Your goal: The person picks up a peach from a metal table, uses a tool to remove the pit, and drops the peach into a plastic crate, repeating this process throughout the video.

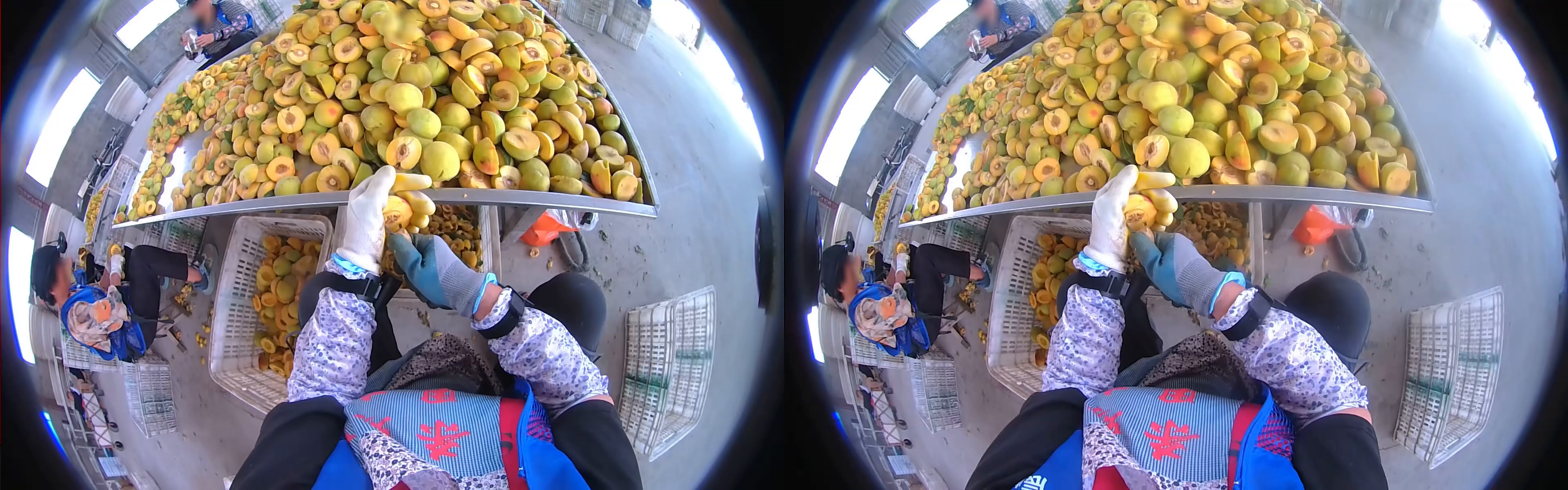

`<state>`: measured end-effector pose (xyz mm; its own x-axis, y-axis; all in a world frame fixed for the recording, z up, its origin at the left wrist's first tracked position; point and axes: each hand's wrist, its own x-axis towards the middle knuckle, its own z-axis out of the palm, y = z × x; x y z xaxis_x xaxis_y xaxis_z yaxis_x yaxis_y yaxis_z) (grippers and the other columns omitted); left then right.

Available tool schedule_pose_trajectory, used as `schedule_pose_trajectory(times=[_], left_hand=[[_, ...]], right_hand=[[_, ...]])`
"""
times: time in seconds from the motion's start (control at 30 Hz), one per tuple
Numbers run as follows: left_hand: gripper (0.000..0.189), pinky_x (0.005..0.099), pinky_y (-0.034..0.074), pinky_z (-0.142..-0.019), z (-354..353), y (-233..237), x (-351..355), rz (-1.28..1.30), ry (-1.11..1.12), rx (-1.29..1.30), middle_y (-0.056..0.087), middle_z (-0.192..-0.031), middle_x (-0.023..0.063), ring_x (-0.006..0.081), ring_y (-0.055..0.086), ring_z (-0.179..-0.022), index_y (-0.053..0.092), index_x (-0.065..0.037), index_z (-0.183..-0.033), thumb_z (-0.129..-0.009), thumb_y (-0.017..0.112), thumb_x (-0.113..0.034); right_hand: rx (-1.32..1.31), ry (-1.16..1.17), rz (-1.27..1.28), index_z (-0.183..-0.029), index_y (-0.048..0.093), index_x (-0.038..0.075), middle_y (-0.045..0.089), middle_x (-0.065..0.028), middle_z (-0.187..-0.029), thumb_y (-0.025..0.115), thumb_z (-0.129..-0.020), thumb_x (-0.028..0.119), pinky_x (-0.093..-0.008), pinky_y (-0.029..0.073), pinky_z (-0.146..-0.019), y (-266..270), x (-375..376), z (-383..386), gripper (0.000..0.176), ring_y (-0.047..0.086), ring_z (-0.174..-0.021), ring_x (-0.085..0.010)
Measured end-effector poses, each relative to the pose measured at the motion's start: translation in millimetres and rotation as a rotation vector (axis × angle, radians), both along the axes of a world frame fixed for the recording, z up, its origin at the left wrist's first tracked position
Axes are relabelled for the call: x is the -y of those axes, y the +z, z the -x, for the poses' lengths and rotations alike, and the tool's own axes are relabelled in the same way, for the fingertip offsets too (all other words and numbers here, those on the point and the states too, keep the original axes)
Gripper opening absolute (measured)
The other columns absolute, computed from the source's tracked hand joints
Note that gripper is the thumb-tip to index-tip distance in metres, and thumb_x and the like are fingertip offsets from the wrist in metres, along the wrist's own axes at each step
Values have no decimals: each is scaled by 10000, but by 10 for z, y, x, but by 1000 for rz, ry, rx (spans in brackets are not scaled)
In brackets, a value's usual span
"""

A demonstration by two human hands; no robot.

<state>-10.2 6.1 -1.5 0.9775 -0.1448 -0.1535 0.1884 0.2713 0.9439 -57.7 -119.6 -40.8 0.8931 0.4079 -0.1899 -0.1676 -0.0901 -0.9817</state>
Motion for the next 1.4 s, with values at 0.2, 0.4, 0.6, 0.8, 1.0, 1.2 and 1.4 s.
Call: schedule_pose_trajectory(times=[0.2, 0.4, 0.6, 0.8, 1.0, 1.2, 1.4], left_hand=[[556, 307, 517, -581, 0, -30, -30, 220, -10, 3, 677, -758, 107, 196, 617, -618, 697, 51, -1066, -1046, 447, -445], [590, 308, 539, -597, 12, -3, -5, 37, -23, 11, 719, -795, 152, 213, 658, -621, 707, 79, -1050, -1045, 444, -449], [555, 327, 540, -600, 54, -35, 145, 259, 180, 33, 711, -861, 126, 224, 653, -676, 679, 30, -1177, -1073, 404, -441], [519, 331, 503, -555, 49, -71, -28, 355, -27, 16, 658, -776, 110, 230, 606, -618, 684, 47, -1101, -1051, 449, -413], [530, 338, 524, -564, 33, 98, -50, 34, -129, 73, 661, -706, 139, 236, 612, -586, 712, 92, -950, -1035, 477, -374], [521, 347, 539, -623, 63, -77, 83, 416, 72, 45, 683, -820, 109, 222, 633, -687, 667, 46, -1157, -1065, 422, -404], [543, 337, 532, -644, -59, 0, 6, 108, -106, 99, 702, -857, 114, 208, 631, -684, 675, 34, -1172, -1058, 429, -437]], right_hand=[[-390, 152, -212, -814, 563, 85, 486, 11, -580, 467, -1040, 546, -281, 354, -391, 350, 183, -10, 523, 443, -427, -104], [-231, 57, -96, -831, 592, 102, 488, 8, -566, 445, -1054, 527, -286, 348, -385, 182, 119, 36, 502, 443, -413, -117], [-79, -11, -78, -854, 606, 85, 524, 0, -602, 407, -1063, 536, -268, 350, -390, 112, 4, 5, 536, 448, -427, -111], [-362, 163, -180, -890, 614, 74, 515, -7, -591, 447, -1025, 606, -284, 368, -400, 296, 188, -4, 573, 445, -432, -123], [-154, 104, 54, -895, 610, 66, 505, 9, -596, 419, -1054, 557, -269, 338, -393, 235, 162, 62, 550, 443, -429, -110], [-342, 107, -215, -888, 615, 70, 507, -3, -584, 447, -1011, 638, -290, 361, -404, 290, 141, 72, 605, 452, -435, -121], [-216, 93, 136, -851, 612, 75, 522, -3, -581, 459, -1043, 557, -298, 344, -399, 389, 212, 25, 541, 481, -433, -117]])
